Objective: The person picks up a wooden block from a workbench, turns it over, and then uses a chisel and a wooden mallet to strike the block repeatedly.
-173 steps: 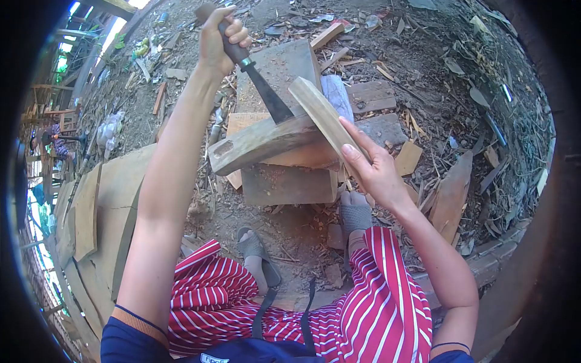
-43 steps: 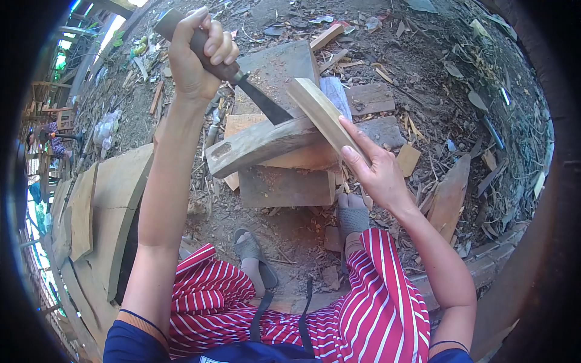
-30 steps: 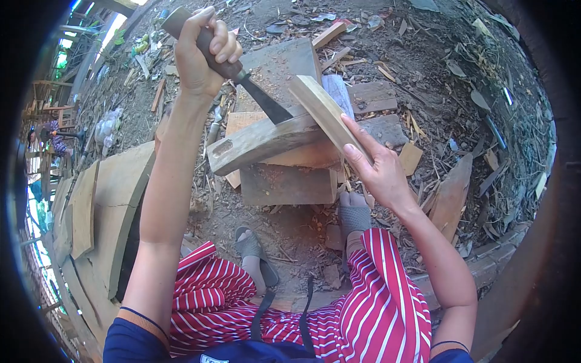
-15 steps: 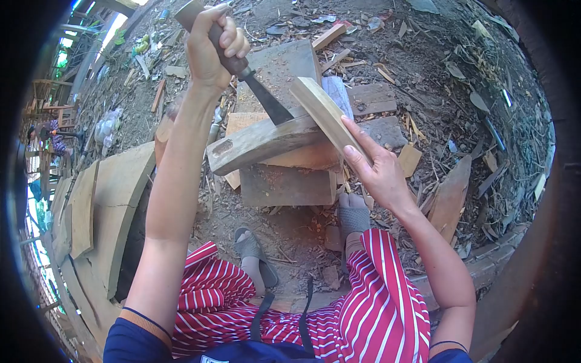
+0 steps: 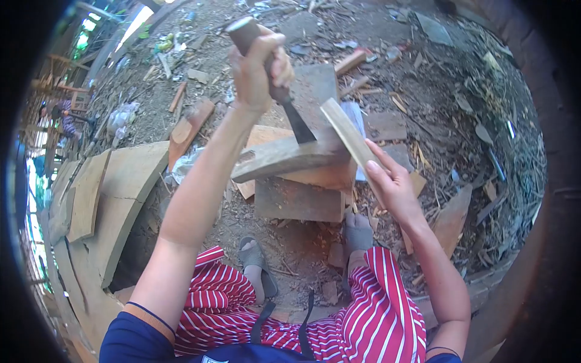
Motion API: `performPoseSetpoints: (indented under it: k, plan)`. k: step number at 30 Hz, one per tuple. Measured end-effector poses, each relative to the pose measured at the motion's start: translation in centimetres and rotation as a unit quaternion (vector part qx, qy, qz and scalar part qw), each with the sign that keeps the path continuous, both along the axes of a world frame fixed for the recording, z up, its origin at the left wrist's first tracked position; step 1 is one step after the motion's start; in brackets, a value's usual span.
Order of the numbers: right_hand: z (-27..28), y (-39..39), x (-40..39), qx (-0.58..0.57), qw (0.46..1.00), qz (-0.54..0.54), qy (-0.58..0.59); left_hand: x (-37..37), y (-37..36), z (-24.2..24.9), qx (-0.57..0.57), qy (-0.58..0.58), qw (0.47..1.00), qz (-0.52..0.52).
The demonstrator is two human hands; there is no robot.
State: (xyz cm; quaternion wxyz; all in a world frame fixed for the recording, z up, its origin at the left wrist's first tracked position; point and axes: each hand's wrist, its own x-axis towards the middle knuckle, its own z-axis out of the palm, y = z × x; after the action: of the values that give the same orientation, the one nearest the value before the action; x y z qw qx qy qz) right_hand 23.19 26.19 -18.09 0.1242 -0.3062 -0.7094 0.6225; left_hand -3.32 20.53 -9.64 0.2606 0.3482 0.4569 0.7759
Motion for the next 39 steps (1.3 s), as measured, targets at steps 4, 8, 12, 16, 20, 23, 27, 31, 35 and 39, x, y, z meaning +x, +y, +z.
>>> performPoseSetpoints:
  k: [4,8,12,16,20,23,27,31,35,39]
  plan:
    - [9.5,1.8,-2.6,0.186,0.977,-0.041,0.093,0.7,-0.5,0.2,0.008,0.014,1.0,0.004]
    - [19.4,1.8,-4.1,0.31,0.918,-0.051,0.242,1.6,-1.3,0.2,0.009,0.039,0.999,-0.005]
    - [19.9,1.7,-6.1,0.523,0.838,0.078,0.134,3.0,-2.1,0.6,-0.004,0.064,0.998,0.01]
    - [20.7,2.1,-6.0,0.503,0.839,0.107,0.178,3.8,-2.2,0.3,0.005,0.061,0.998,0.009]
    - [20.9,0.9,-5.8,0.455,0.875,0.163,0.012,3.2,-2.2,0.0,0.017,0.045,0.999,0.004]
    - [17.5,1.7,-7.0,0.458,0.866,0.158,0.121,2.8,-2.0,-0.4,0.053,0.04,0.998,0.01]
    - [13.4,2.4,-4.8,0.236,0.956,0.048,0.167,2.2,-1.4,-0.1,-0.003,0.053,0.998,0.04]
    - [6.1,1.7,-1.9,0.081,0.995,0.045,-0.025,0.0,0.1,-0.3,-0.014,0.018,1.0,0.021]
    - [-0.6,0.6,0.1,0.055,0.996,0.05,-0.042,-2.2,0.6,-1.2,-0.035,-0.055,0.998,0.014]
    - [-1.1,-0.1,0.2,0.052,0.998,0.031,-0.034,-3.6,-1.3,-1.0,-0.007,-0.101,0.992,0.07]
